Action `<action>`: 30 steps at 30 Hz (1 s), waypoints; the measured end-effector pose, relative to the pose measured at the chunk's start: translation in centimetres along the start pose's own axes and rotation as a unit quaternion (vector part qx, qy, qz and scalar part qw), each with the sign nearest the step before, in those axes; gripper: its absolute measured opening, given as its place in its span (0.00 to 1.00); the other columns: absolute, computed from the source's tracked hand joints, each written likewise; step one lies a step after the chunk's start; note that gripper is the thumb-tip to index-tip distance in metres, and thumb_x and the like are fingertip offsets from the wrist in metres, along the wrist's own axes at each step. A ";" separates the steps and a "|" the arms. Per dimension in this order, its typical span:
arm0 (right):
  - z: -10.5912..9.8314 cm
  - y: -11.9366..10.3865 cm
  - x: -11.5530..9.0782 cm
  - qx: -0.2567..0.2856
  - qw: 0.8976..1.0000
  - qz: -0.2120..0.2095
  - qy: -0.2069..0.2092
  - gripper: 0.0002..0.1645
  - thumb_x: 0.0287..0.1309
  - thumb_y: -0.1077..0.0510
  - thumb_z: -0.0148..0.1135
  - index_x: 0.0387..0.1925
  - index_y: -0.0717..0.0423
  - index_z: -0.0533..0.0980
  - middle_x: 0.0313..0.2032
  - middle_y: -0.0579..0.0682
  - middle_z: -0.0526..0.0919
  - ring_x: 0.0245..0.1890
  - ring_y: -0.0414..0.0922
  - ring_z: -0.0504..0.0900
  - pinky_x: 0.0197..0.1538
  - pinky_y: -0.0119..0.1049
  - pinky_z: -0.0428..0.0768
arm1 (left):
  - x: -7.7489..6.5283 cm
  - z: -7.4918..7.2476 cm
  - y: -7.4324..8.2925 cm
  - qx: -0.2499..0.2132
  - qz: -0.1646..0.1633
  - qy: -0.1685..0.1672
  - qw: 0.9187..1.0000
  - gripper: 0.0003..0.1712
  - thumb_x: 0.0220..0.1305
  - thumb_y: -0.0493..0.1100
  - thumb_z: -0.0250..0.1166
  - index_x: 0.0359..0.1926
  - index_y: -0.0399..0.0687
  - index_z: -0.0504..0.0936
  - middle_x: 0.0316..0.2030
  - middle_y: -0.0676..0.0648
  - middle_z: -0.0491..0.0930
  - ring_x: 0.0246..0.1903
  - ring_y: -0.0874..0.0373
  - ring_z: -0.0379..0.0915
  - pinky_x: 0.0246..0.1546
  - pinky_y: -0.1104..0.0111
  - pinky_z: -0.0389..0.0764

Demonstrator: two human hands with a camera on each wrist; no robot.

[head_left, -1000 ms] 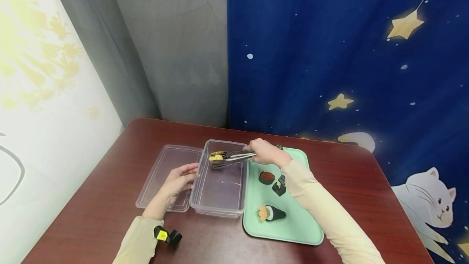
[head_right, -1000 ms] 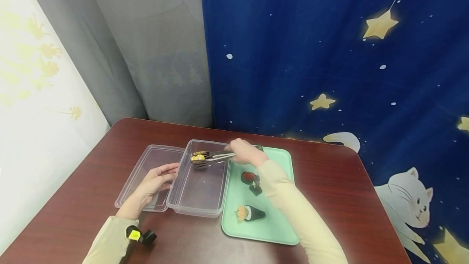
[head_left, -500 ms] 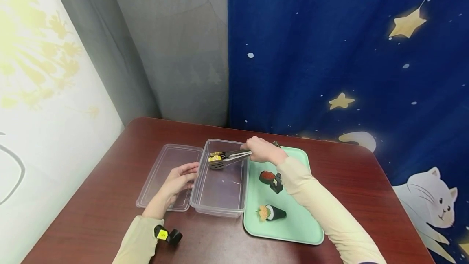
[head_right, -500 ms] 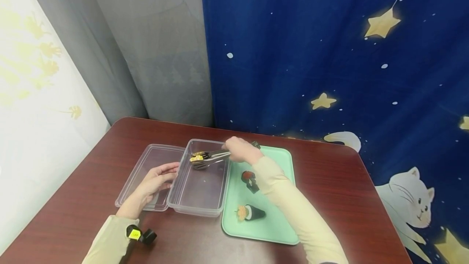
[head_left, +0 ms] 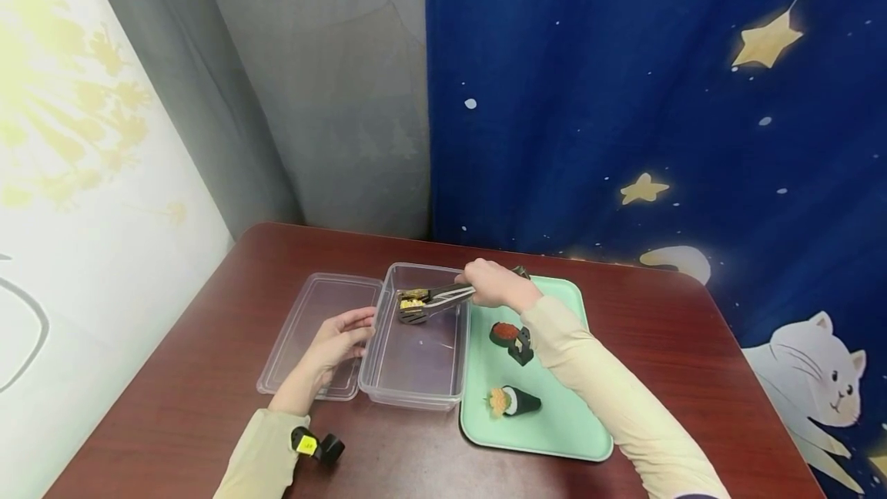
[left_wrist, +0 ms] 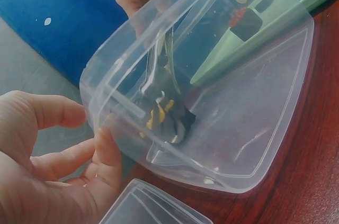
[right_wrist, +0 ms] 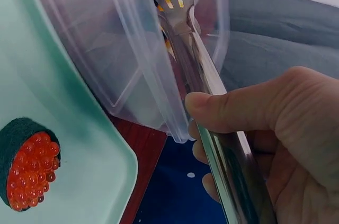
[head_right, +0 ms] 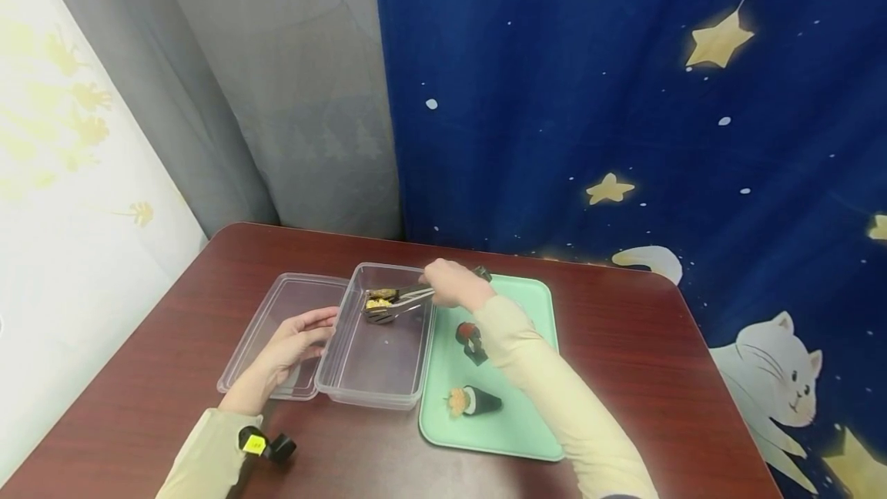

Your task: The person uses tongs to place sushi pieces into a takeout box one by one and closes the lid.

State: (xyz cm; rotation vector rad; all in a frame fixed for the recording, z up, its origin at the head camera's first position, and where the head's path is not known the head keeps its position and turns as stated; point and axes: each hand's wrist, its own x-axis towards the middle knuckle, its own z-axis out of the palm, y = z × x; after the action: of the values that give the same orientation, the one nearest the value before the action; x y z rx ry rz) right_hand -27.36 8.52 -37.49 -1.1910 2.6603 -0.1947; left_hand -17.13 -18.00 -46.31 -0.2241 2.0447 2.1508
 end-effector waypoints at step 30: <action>6.3 2.6 -13.5 0.110 0.907 0.214 0.344 0.41 0.39 0.52 0.74 0.55 0.67 0.71 0.35 0.59 0.75 0.30 0.49 0.72 0.30 0.42 0.72 | -0.5 0.0 0.3 0.011 -0.006 0.002 1.000 0.27 0.60 0.30 0.58 0.61 0.29 0.67 0.43 0.44 0.75 0.31 0.65 0.72 0.25 0.75 0.75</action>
State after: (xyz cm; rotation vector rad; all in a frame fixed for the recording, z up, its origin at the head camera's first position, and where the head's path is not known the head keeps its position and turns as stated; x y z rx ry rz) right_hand -18.85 20.14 -42.13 -0.4850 3.2763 -0.9624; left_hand -16.71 -18.07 -45.93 -0.2358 2.0627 2.1216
